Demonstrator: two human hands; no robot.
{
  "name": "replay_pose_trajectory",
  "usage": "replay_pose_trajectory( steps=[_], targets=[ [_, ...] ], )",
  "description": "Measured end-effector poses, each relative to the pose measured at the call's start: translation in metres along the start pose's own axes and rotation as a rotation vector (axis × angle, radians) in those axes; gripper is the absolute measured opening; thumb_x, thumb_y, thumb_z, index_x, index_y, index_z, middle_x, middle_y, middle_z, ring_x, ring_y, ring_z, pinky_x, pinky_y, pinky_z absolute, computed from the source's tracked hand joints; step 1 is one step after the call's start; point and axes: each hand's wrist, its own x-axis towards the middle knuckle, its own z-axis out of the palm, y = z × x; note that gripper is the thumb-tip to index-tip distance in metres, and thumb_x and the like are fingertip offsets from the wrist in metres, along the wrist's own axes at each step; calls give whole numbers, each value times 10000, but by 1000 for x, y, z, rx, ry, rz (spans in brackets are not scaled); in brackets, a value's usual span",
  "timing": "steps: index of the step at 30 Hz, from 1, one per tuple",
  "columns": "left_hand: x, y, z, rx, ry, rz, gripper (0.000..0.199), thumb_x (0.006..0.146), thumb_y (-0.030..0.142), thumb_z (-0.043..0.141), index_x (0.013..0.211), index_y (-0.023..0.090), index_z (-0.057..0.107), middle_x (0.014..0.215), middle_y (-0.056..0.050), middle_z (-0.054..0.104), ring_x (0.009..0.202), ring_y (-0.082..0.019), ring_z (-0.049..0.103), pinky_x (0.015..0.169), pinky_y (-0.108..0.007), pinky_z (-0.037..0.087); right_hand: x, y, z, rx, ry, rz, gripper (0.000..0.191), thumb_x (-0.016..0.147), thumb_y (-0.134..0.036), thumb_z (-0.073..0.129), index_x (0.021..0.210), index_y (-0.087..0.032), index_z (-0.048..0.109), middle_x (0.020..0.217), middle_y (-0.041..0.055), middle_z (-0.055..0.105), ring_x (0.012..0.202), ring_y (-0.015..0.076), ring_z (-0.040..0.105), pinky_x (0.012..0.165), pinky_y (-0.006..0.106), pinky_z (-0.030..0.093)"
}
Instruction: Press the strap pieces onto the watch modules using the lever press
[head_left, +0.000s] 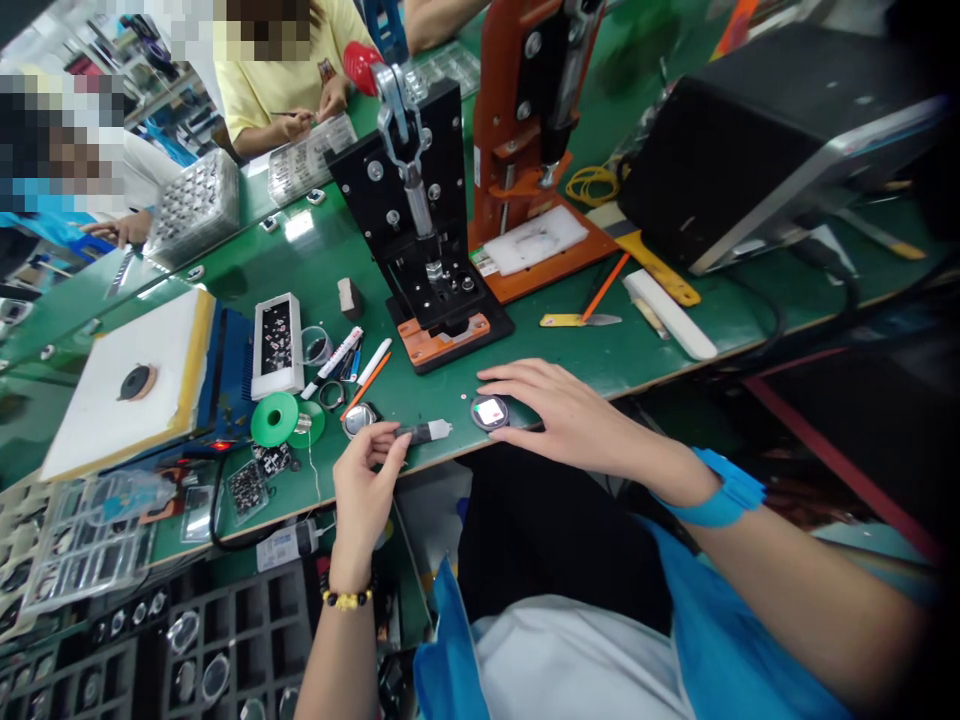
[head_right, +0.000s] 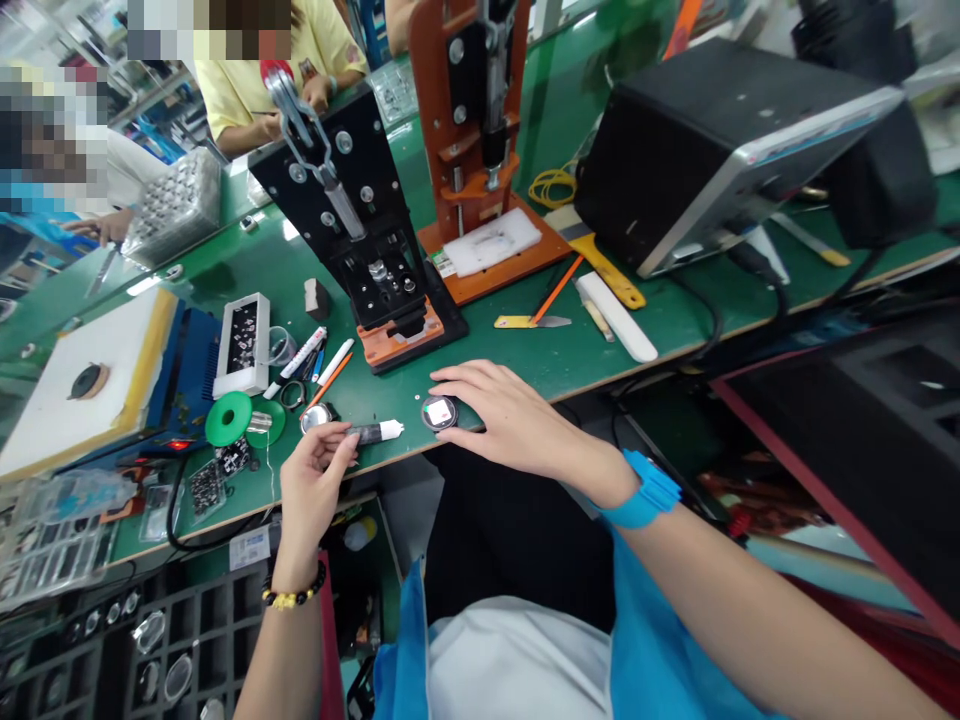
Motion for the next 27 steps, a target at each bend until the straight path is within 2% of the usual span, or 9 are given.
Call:
replay_pose_trajectory(
  steps=[4, 6, 10, 13, 19, 27],
  targets=[
    [2, 4, 1, 31, -30, 52, 381, 840, 416, 866, 1131, 205, 740, 888, -17, 669, 734, -124, 631, 677, -205, 559, 1, -4, -2, 100, 45, 32, 343, 959, -384, 760, 1233, -227, 627, 1392, 91, 620, 1327, 312, 544, 1094, 562, 492],
    [2, 5, 0, 56, -56, 79, 365, 850, 386, 850, 1156, 217, 746, 894, -17, 670, 727, -124, 621, 674, -211, 555, 1, -4, -5, 235, 91, 82, 347, 958, -422, 750, 1231, -235, 644, 1369, 99, 627, 1314, 307, 562, 1115, 544, 489],
    [1, 3, 0, 96, -59, 109, 271, 900, 375, 785, 1130, 234, 758, 870, -9, 674, 711, -129, 615, 685, -230, 550, 1, 0, -10, 796, 144, 239, 472, 950, -574, 732, 1276, -242, 662, 1354, 99, 652, 1302, 291, 611, 1164, 487, 499],
    [-1, 1, 2, 103, -39, 115, 270, 899, 406, 776, 1113, 242, 754, 847, 6, 673, 675, -128, 609, 662, -236, 545, 2, 5, -12, 1123, 189, 318, 576, 914, -650, 704, 1280, -208, 646, 1346, 142, 667, 1295, 316, 633, 1194, 509, 490],
    [-1, -2, 6, 93, -24, 140, 295, 905, 456, 746, 1103, 237, 753, 844, 2, 678, 665, -137, 623, 631, -248, 543, 3, 8, -9, 1322, 217, 381, 576, 849, -604, 755, 1252, -209, 641, 1337, 165, 665, 1306, 319, 626, 1217, 539, 473],
    [-2, -1, 6, 121, -31, 141, 302, 926, 476, 702, 1113, 243, 746, 853, -4, 673, 664, -150, 616, 641, -272, 547, 0, 2, -9, 1456, 182, 269, 427, 941, -521, 750, 1272, -252, 739, 1314, 91, 673, 1287, 249, 619, 1194, 402, 496]
  ],
)
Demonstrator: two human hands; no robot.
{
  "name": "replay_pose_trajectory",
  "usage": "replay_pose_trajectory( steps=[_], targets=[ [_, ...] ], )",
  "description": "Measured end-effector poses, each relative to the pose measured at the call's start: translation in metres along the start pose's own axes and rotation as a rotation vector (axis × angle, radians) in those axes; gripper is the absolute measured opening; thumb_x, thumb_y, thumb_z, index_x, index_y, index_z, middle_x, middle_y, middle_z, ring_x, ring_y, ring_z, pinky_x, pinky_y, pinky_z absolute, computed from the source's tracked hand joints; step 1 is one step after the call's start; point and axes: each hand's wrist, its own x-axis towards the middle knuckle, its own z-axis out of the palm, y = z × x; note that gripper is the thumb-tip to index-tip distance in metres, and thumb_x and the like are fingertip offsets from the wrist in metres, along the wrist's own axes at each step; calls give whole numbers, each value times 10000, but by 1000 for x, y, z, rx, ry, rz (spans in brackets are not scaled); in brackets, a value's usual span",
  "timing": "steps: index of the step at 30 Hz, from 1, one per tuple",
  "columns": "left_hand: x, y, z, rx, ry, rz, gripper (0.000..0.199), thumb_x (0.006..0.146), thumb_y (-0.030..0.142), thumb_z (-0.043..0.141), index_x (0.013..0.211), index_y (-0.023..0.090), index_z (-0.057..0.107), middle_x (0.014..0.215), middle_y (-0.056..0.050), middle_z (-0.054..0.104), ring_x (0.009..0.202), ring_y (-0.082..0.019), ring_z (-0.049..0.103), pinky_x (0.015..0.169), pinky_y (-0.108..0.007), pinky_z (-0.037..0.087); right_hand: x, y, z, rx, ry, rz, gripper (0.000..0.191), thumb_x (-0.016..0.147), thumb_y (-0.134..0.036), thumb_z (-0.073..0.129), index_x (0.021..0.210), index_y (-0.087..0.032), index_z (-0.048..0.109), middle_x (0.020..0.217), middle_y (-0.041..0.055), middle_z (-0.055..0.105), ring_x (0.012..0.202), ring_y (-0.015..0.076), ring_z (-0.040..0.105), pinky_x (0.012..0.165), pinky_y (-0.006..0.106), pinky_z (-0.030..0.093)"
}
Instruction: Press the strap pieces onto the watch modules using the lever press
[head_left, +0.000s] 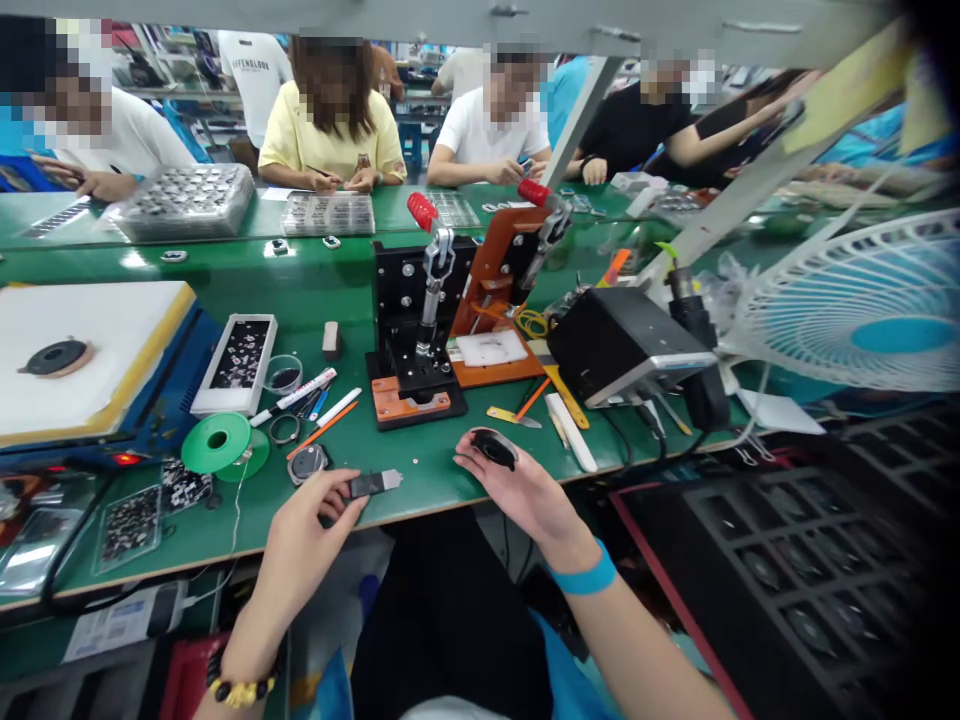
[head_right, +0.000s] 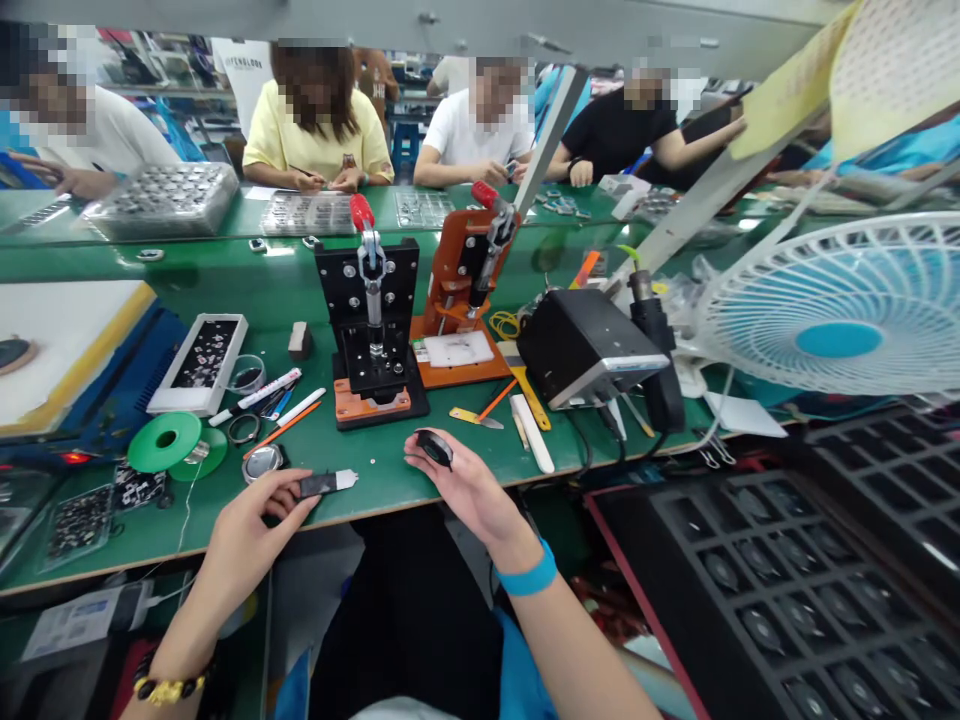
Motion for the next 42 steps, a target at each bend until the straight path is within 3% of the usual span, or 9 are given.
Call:
replay_pose_trajectory(
  steps=[6, 12, 15, 22, 31, 42],
  targets=[
    [-2, 0, -2, -24, -17, -57, 313, 916, 486, 700, 1107, 240, 729, 818, 8, 674, 676, -154, 627, 672, -279, 548, -2, -2, -1, -96, -65, -35, 457, 963, -530, 746, 1350, -289, 712, 1343, 53, 656, 1307, 228, 595, 1193, 320, 460],
    [-6, 9, 1, -197, -17, -120, 317, 912, 457, 730, 1125, 222, 706, 914, -19, 741, 790, -165, 681, 750, -271, 569, -3, -2, -1, -622, -74, -54, 423, 977, -474, 778, 1366, -361, 656, 1380, 12, 594, 1322, 195, 547, 1144, 257, 424],
    [-7, 17, 7, -360, -35, -165, 331, 893, 433, 777, 1122, 209, 693, 942, -31, 748, 823, -162, 689, 770, -255, 566, -4, -1, 3, -745, -95, -70, 407, 1001, -457, 754, 1376, -354, 633, 1387, 16, 577, 1328, 192, 535, 1146, 251, 412],
    [-5, 30, 22, -615, -72, -159, 332, 866, 371, 836, 1099, 194, 679, 921, -30, 727, 827, -143, 673, 762, -219, 550, -2, 1, 0, -743, -133, -89, 384, 1025, -446, 723, 1385, -352, 626, 1393, 11, 578, 1351, 165, 523, 1148, 198, 400],
    [-5, 28, 26, -641, -77, -175, 337, 872, 372, 830, 1108, 192, 671, 922, -27, 722, 810, -128, 658, 757, -206, 544, -2, 4, -3, -779, -125, -76, 381, 1023, -443, 727, 1383, -372, 622, 1396, -2, 574, 1356, 161, 516, 1152, 201, 391],
    [-4, 28, 25, -621, -77, -167, 332, 867, 358, 831, 1107, 188, 677, 901, -20, 718, 805, -127, 659, 754, -208, 540, -2, 5, -2, -854, -100, -54, 404, 1010, -473, 738, 1378, -355, 621, 1399, 23, 567, 1343, 211, 529, 1166, 301, 395]
  ],
)
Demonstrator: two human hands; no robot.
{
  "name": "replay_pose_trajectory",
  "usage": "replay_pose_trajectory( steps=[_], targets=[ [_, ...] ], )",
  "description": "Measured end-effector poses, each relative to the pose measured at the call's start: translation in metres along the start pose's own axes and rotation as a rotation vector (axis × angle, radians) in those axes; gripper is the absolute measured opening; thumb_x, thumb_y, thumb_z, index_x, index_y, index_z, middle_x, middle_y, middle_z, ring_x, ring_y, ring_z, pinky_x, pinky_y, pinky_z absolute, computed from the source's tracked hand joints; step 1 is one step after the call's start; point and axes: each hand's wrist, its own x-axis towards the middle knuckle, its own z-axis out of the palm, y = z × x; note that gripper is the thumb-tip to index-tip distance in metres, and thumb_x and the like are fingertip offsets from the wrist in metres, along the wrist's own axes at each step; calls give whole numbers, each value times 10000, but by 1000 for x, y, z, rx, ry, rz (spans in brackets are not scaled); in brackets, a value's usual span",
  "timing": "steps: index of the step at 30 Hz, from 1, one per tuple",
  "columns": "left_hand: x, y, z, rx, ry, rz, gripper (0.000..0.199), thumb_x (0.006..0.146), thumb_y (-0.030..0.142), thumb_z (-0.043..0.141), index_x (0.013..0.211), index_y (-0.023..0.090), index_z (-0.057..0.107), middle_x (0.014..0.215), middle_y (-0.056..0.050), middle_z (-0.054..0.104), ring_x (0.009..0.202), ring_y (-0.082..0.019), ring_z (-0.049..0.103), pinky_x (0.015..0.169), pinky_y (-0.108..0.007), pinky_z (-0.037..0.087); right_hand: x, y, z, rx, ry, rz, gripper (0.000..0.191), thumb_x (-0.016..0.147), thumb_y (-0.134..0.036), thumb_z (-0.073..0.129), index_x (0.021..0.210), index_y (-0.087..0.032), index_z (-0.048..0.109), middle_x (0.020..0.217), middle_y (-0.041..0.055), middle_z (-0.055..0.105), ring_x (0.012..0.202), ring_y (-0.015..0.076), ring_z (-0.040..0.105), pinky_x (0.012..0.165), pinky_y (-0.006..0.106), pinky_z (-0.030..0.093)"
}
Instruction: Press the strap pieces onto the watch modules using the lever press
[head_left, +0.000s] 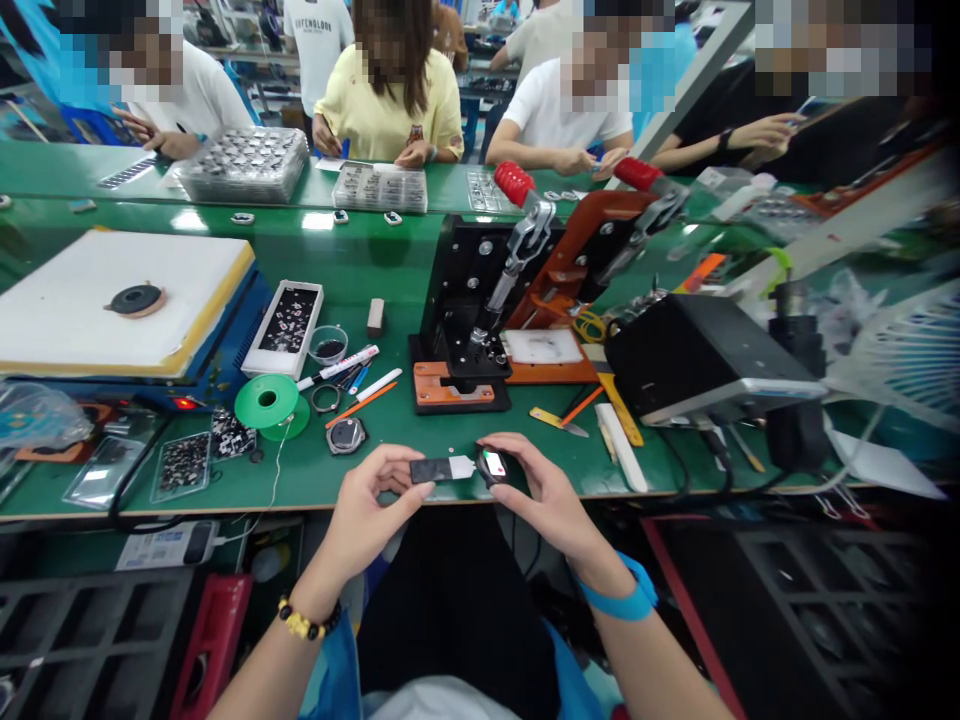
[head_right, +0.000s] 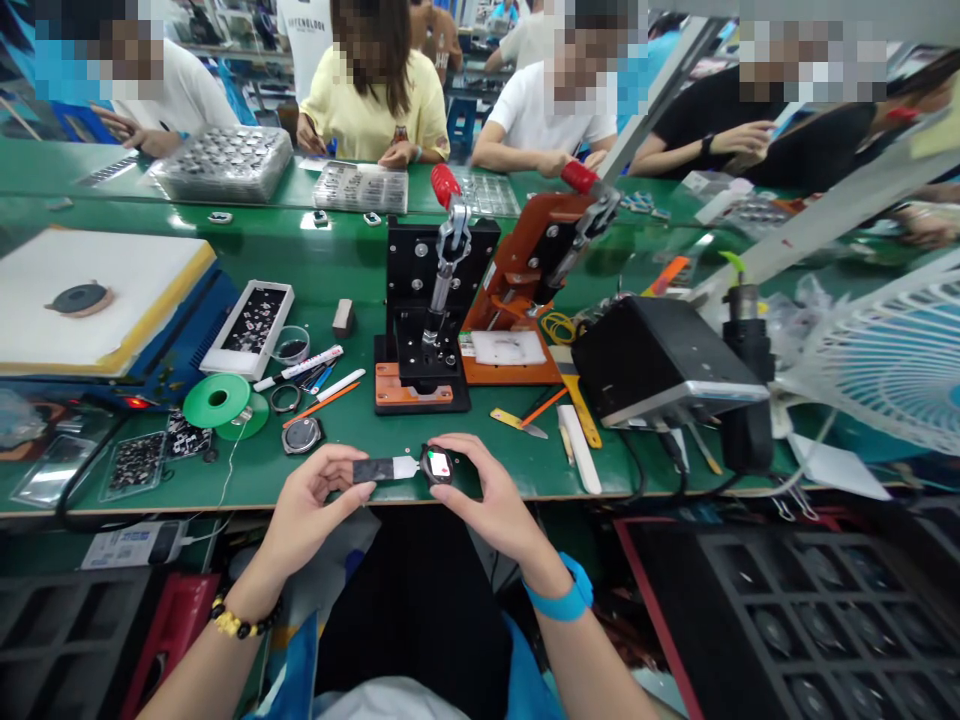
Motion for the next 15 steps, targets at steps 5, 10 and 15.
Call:
replay_pose_trajectory(
  steps=[5, 10, 15],
  targets=[
    [0, 0, 0, 1, 1, -10, 335, 869, 361, 827, 1113, 187, 677, 894, -20, 710, 807, -131, 652, 757, -216, 536, 1, 0, 1, -15, 9, 5, 412, 1007, -479, 737, 1367, -314, 625, 1396, 54, 566, 1338, 238, 530, 1169, 352, 403],
    [0, 2, -1, -4, -7, -21, 332, 868, 364, 824, 1106, 185, 676, 893, -23, 705, 806, -138, 646, 762, -232, 535, 2, -3, 2, -42, 23, -12, 407, 1001, -454, 749, 1358, -304, 625, 1409, 73, 563, 1358, 262, 516, 1187, 419, 399],
    [1, 1, -2, -8, -10, -24, 335, 868, 361, 824, 1112, 188, 672, 901, -19, 701, 807, -135, 638, 762, -231, 531, 1, -4, 1, -63, 19, -50, 383, 1005, -424, 752, 1356, -346, 622, 1427, 55, 546, 1381, 260, 499, 1195, 447, 400]
  ],
)
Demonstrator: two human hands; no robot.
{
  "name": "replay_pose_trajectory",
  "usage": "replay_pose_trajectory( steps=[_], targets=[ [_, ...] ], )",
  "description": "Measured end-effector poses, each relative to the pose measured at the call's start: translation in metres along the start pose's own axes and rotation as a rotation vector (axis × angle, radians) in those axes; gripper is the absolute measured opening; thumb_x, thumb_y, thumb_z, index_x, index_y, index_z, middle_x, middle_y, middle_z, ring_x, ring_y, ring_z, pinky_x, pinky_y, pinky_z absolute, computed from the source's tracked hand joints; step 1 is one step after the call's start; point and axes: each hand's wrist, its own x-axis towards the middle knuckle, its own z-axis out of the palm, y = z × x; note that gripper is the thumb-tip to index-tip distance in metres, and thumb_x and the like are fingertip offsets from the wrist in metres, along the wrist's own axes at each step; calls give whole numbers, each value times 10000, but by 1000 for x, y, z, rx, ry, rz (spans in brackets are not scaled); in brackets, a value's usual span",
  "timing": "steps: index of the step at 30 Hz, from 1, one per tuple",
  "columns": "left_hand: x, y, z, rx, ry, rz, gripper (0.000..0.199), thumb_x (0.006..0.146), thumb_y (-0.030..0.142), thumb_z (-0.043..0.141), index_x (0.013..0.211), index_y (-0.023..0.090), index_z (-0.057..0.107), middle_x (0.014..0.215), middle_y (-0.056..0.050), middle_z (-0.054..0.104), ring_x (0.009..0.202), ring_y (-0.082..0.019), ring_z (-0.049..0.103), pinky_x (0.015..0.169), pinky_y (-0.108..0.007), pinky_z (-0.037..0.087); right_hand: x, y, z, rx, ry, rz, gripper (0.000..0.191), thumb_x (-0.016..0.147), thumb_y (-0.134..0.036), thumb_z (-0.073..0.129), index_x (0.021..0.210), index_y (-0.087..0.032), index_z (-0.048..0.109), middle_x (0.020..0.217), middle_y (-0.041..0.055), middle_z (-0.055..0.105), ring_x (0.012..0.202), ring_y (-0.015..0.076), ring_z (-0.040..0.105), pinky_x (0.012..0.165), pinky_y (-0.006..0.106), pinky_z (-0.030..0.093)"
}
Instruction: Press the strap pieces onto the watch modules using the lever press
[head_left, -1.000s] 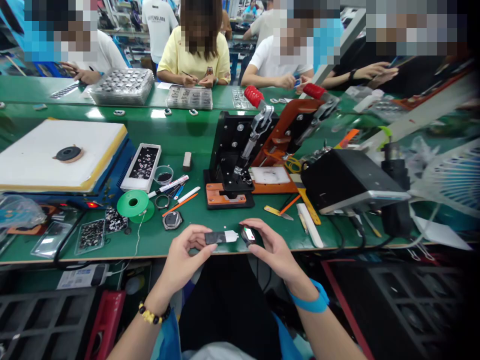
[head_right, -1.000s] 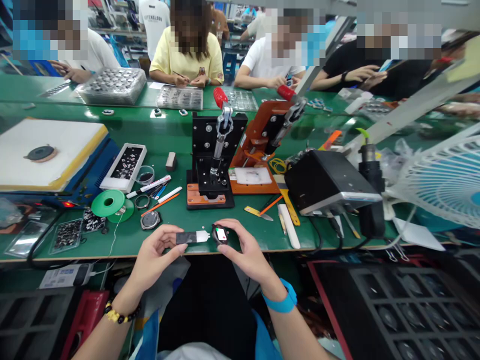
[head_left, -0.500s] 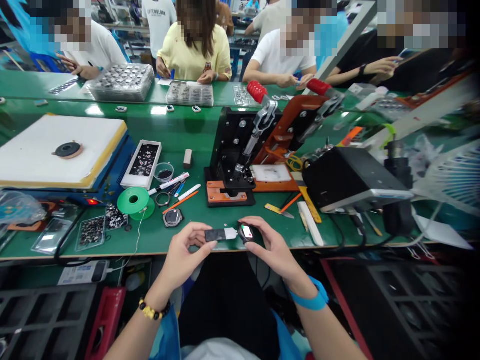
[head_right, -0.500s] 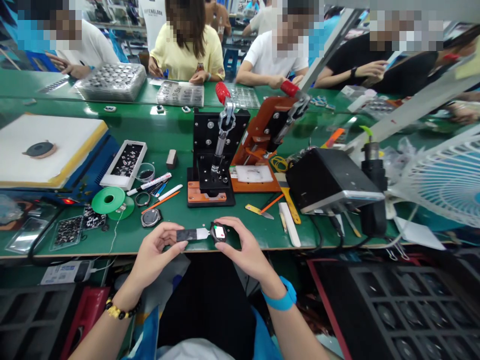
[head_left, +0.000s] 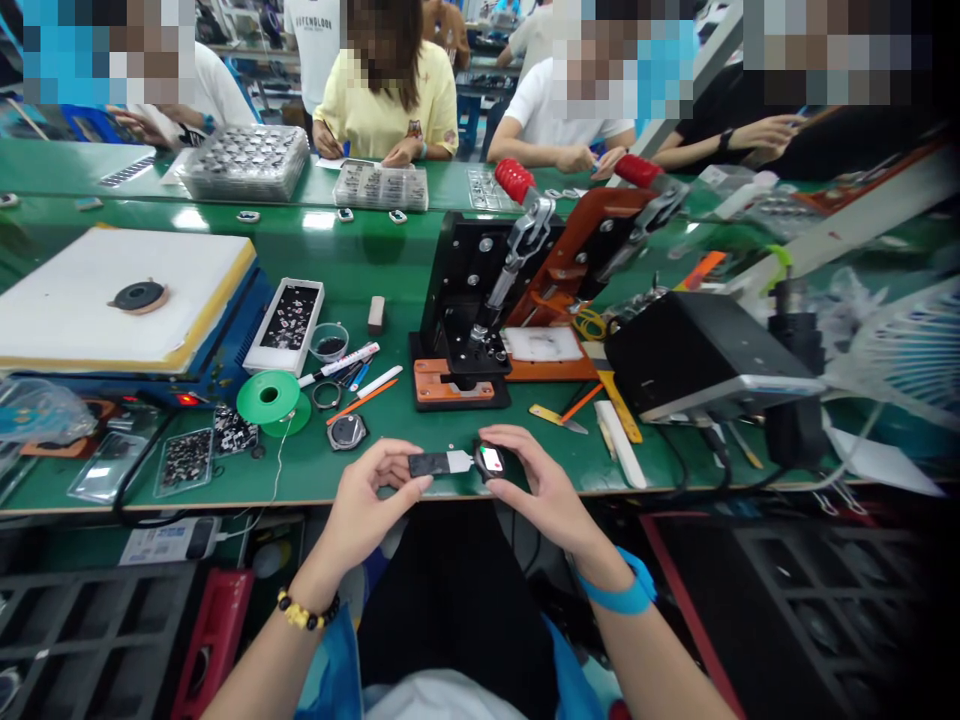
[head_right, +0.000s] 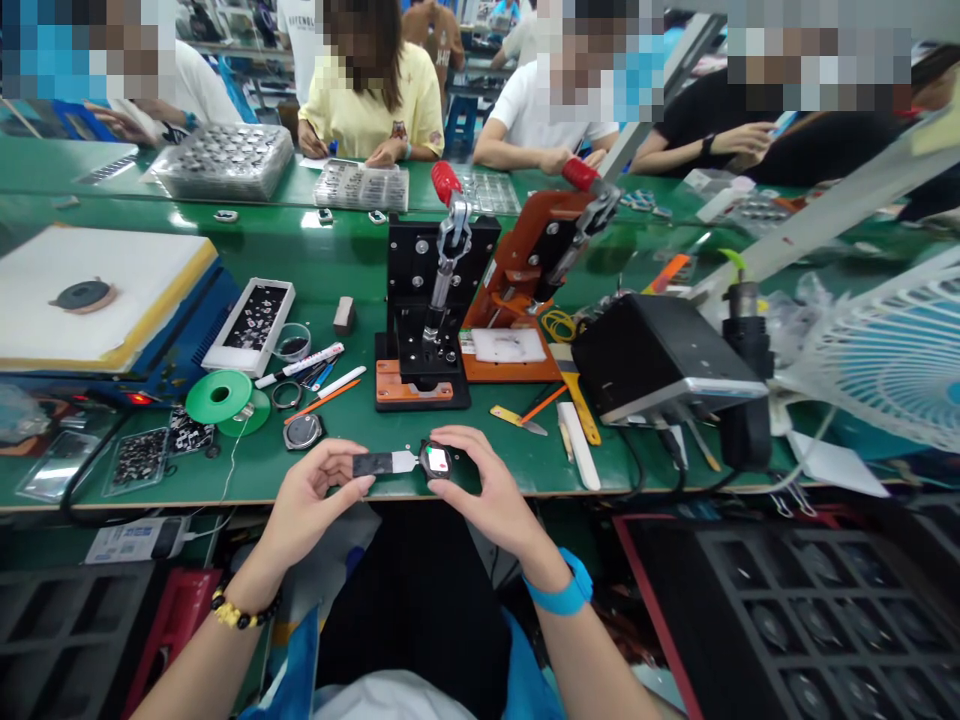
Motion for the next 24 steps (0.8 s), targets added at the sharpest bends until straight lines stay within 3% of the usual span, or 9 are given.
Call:
replay_pose_trajectory(
  steps=[5, 11, 16, 24],
  targets=[
    [2, 0, -6, 62, -27, -1, 315, 892, 366, 799, 1124, 201, 664, 893, -6, 695, 827, -142, 647, 780, -242, 534, 1, -2, 1, -140, 2, -23, 388, 1014, -412, 741, 1370, -346, 603, 1437, 50, 537, 1374, 256, 497, 1185, 468, 418],
    [0, 5, -19, 466, -94, 73, 203, 956, 249, 700, 1158, 249, 684, 1020, -10, 708, 905, -165, 664, 823, -277, 532, -1, -4, 4, -520, -28, -129, 407, 1046, -372, 679, 1427, -279, 571, 1433, 93, 552, 1369, 295, 482, 1153, 517, 454],
    [-3, 9, -12, 672, -120, 204, 171, 957, 165, 680, 1113, 233, 684, 1052, -30, 656, 952, -198, 631, 810, -306, 518, -14, -5, 7, -597, 94, -94, 477, 1054, -419, 655, 1480, -253, 520, 1398, 113, 569, 1315, 306, 530, 1124, 508, 466],
    [-1, 2, -13, 600, -83, 205, 184, 956, 176, 691, 1129, 237, 697, 1041, -25, 631, 859, -163, 618, 731, -266, 515, -24, -3, 17, -684, 101, -87, 434, 1064, -422, 626, 1447, -238, 534, 1326, 106, 607, 1229, 312, 558, 1054, 493, 464]
  ],
)
